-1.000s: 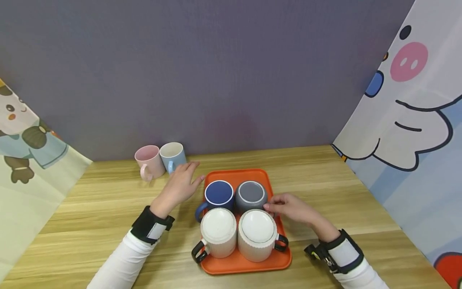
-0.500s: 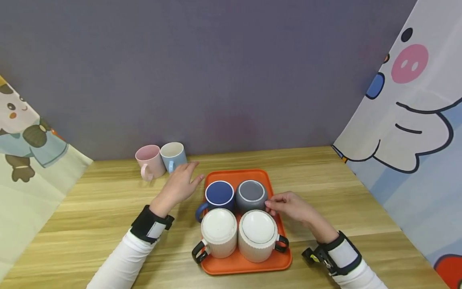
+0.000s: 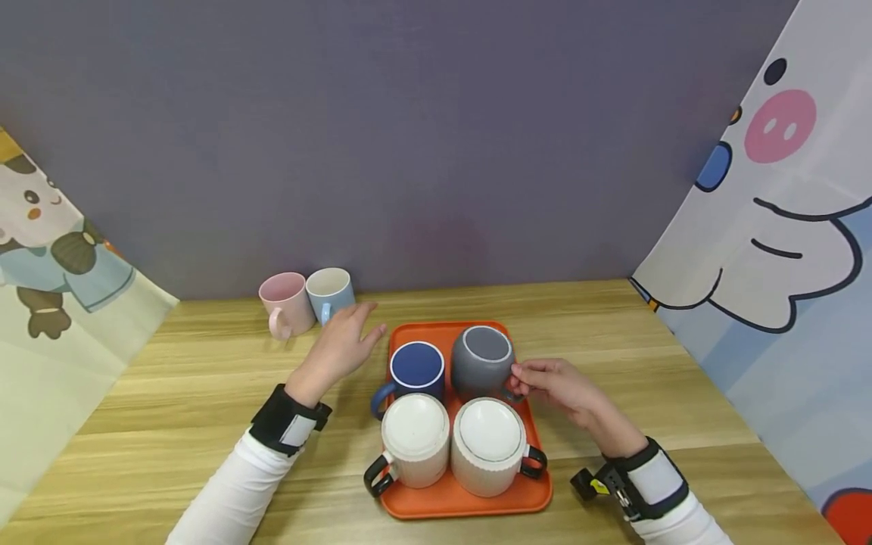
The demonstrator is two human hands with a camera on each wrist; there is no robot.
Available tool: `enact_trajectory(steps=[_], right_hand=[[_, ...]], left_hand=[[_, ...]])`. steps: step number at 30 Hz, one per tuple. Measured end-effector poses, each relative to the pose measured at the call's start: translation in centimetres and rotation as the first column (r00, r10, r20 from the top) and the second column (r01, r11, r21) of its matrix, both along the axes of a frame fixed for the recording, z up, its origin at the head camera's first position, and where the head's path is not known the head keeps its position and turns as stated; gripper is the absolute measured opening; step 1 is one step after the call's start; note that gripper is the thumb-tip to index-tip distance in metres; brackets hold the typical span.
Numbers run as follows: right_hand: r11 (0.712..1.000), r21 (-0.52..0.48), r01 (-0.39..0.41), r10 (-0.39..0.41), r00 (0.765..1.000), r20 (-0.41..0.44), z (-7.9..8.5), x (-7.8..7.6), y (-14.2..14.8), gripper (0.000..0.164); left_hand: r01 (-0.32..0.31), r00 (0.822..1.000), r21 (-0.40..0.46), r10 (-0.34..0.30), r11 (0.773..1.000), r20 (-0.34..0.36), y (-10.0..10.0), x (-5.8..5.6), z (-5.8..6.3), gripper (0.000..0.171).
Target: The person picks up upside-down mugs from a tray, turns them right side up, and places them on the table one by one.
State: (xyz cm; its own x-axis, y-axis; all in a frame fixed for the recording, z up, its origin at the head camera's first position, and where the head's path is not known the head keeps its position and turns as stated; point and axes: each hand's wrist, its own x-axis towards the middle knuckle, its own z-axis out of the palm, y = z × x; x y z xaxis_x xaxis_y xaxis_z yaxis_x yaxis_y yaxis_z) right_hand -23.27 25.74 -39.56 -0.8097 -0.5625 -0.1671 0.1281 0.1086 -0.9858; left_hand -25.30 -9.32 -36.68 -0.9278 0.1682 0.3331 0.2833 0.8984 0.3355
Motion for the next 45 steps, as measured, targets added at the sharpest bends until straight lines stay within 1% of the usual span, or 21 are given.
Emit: enact_trajectory(steps=[2, 5, 8, 14, 17, 20, 23, 27, 32, 35, 40, 43, 45], right_hand=[[0.997, -0.071, 0.003, 0.000, 0.999, 0.046, 0.3, -0.1, 0.1, 0.021], [0.984, -0.180, 0.002, 0.017, 0.994, 0.107, 0.8, -0.5, 0.0, 0.024], [0.968, -0.251, 0.009, 0.023, 0.992, 0.126, 1.2, -0.8, -0.2, 0.027], [0.960, -0.280, 0.015, 0.011, 0.996, 0.093, 2.1, -1.5, -0.8, 0.027], [0.952, -0.306, 0.024, 0.009, 0.994, 0.105, 2.5, -1.8, -1.1, 0.028], [0.939, -0.342, 0.041, 0.002, 0.992, 0.125, 3.0, -2.0, -1.3, 0.029], [0.929, -0.366, 0.053, -0.003, 0.991, 0.135, 3.5, -2.2, -1.6, 0.030], [0.921, -0.386, 0.048, 0.001, 0.992, 0.124, 4.1, -2.5, -2.1, 0.031], [0.900, -0.428, 0.089, -0.019, 0.986, 0.166, 4.7, -2.9, -2.7, 0.031], [0.884, -0.458, 0.097, -0.016, 0.984, 0.178, 5.1, -3.2, -3.1, 0.031], [0.856, -0.507, 0.099, -0.001, 0.982, 0.189, 5.7, -3.5, -3.6, 0.033], [0.845, -0.524, 0.106, -0.005, 0.982, 0.190, 6.2, -3.6, -3.9, 0.033], [0.834, -0.543, 0.097, 0.004, 0.984, 0.181, 6.4, -3.7, -4.0, 0.034]], left_hand=[[-0.008, 1.000, 0.018, 0.008, 1.000, -0.006, 0.1, -0.2, 0.1, 0.047], [-0.019, 1.000, 0.045, 0.020, 0.999, -0.014, 0.2, -0.4, 0.3, 0.046], [-0.026, 0.999, 0.063, 0.028, 0.998, -0.029, 0.4, -0.5, 0.5, 0.045], [-0.035, 0.995, 0.105, 0.044, 0.994, -0.086, 0.8, -0.5, 0.8, 0.040], [-0.038, 0.991, 0.113, 0.052, 0.993, -0.120, 1.1, -0.5, 0.9, 0.037], [-0.027, 0.988, 0.122, 0.044, 0.992, -0.147, 1.5, -0.5, 1.2, 0.035], [-0.014, 0.987, 0.137, 0.036, 0.990, -0.154, 1.9, -0.5, 1.4, 0.033], [-0.006, 0.987, 0.165, 0.032, 0.986, -0.156, 2.2, -0.5, 1.6, 0.033], [0.010, 0.988, 0.187, 0.019, 0.982, -0.154, 2.6, -0.4, 1.8, 0.032], [0.020, 0.987, 0.196, 0.012, 0.980, -0.160, 2.7, -0.3, 1.9, 0.033], [0.037, 0.982, 0.241, 0.008, 0.970, -0.186, 3.0, 0.0, 2.7, 0.032], [0.055, 0.977, 0.268, 0.003, 0.962, -0.213, 3.2, 0.2, 3.4, 0.030], [0.065, 0.975, 0.279, -0.001, 0.958, -0.222, 3.4, 0.4, 3.7, 0.030]])
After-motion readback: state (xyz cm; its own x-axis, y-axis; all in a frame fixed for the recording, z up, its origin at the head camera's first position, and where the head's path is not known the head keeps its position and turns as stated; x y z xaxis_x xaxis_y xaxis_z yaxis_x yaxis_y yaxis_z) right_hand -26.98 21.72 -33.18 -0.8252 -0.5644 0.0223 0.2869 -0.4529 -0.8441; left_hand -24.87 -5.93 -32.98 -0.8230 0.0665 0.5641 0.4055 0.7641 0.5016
